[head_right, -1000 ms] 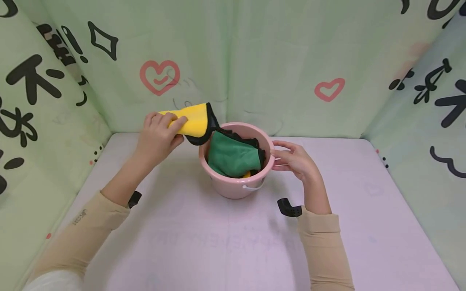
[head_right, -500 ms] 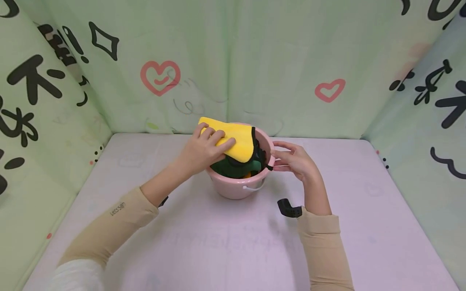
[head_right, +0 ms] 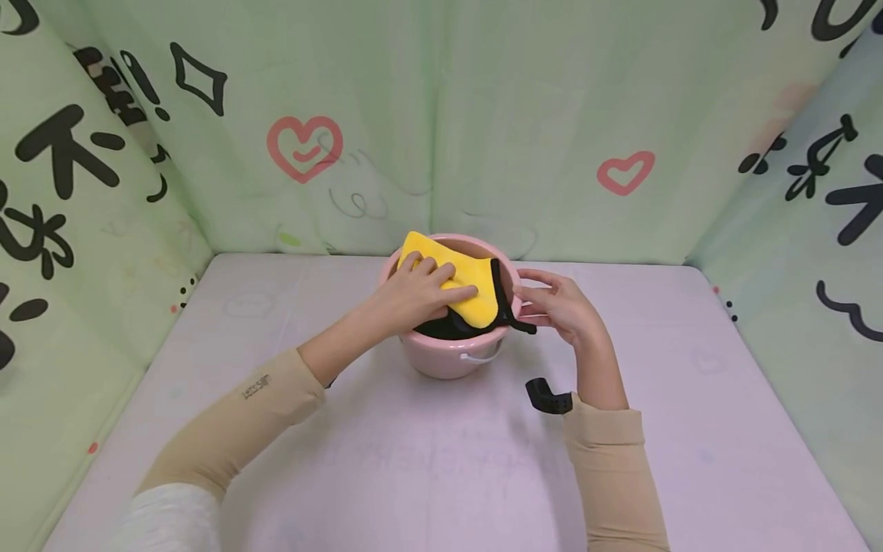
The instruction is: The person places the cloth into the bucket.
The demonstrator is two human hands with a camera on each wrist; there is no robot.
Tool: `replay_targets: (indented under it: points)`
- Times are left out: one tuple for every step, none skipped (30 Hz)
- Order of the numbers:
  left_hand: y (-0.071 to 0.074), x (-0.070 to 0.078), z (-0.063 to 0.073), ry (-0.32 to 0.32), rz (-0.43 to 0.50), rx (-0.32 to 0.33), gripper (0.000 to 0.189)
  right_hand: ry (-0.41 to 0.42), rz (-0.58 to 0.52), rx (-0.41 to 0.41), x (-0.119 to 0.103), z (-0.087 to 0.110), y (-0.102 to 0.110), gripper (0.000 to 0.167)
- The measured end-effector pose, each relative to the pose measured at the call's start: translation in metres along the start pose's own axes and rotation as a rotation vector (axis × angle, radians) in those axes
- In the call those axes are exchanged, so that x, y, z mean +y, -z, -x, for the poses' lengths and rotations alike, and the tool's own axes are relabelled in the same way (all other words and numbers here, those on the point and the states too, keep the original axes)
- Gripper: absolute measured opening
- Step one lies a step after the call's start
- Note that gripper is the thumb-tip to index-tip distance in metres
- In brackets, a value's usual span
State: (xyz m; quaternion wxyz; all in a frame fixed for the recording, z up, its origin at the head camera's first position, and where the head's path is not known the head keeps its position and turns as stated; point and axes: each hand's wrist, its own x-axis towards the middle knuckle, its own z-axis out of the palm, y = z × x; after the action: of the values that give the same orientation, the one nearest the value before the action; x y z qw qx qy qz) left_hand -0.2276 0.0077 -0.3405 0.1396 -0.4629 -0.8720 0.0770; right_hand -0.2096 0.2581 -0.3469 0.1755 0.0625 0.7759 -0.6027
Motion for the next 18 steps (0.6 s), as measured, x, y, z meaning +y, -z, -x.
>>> replay_targets:
  points:
    - [0.001,0.000,-0.001,0.004,0.018,-0.033,0.039,-0.001,0.009,0.003,0.000,0.000,0.000,0.069]
    - [0.001,0.000,-0.002,0.006,0.029,-0.062,0.041,-0.002,0.016,0.006,0.000,0.000,0.000,0.070]
    - [0.001,0.000,-0.003,0.008,0.040,-0.090,0.042,-0.003,0.019,0.007,0.000,0.000,0.000,0.070]
    - [0.002,0.001,-0.004,0.010,0.051,-0.120,0.043,-0.004,0.021,0.007,0.000,0.000,0.000,0.070]
    - [0.002,0.001,-0.005,0.012,0.060,-0.148,0.044,-0.005,0.021,0.007,0.000,0.000,-0.001,0.070]
    - [0.002,0.001,-0.006,0.013,0.072,-0.177,0.044,-0.003,0.018,0.004,0.000,0.000,-0.001,0.070]
    - [0.002,0.001,-0.007,0.012,0.078,-0.204,0.045,-0.003,0.017,0.002,0.000,0.001,-0.001,0.070]
    - [0.002,0.001,-0.008,0.011,0.083,-0.231,0.045,-0.002,0.013,0.000,0.000,0.001,-0.001,0.070]
    - [0.002,0.002,-0.009,0.011,0.089,-0.256,0.046,-0.001,0.009,-0.002,0.000,0.001,-0.001,0.070]
    - [0.002,0.002,-0.010,0.010,0.092,-0.279,0.046,0.000,0.008,-0.003,0.000,0.001,-0.001,0.070]
    - [0.001,0.003,-0.012,0.010,0.097,-0.299,0.046,0.003,0.007,-0.004,0.000,0.001,-0.001,0.070]
    - [0.001,0.003,-0.013,0.011,0.102,-0.319,0.046,0.005,0.006,-0.003,-0.001,0.001,-0.001,0.070]
    - [0.000,0.004,-0.014,0.012,0.104,-0.339,0.046,0.005,0.006,-0.002,-0.001,0.002,-0.001,0.070]
    - [0.000,0.004,-0.015,0.015,0.109,-0.357,0.046,0.007,0.003,-0.003,-0.001,0.001,-0.001,0.071]
    - [-0.001,0.005,-0.016,0.019,0.111,-0.375,0.047,0.009,0.004,-0.004,-0.001,0.001,-0.001,0.071]
    - [-0.002,0.005,-0.017,0.023,0.118,-0.394,0.047,0.011,0.007,-0.004,-0.001,0.001,-0.001,0.071]
    - [-0.003,0.005,-0.018,0.028,0.127,-0.411,0.048,0.012,0.010,-0.004,-0.001,0.001,-0.001,0.071]
    - [-0.003,0.005,-0.020,0.031,0.134,-0.427,0.048,0.012,0.015,-0.003,-0.002,0.001,-0.001,0.071]
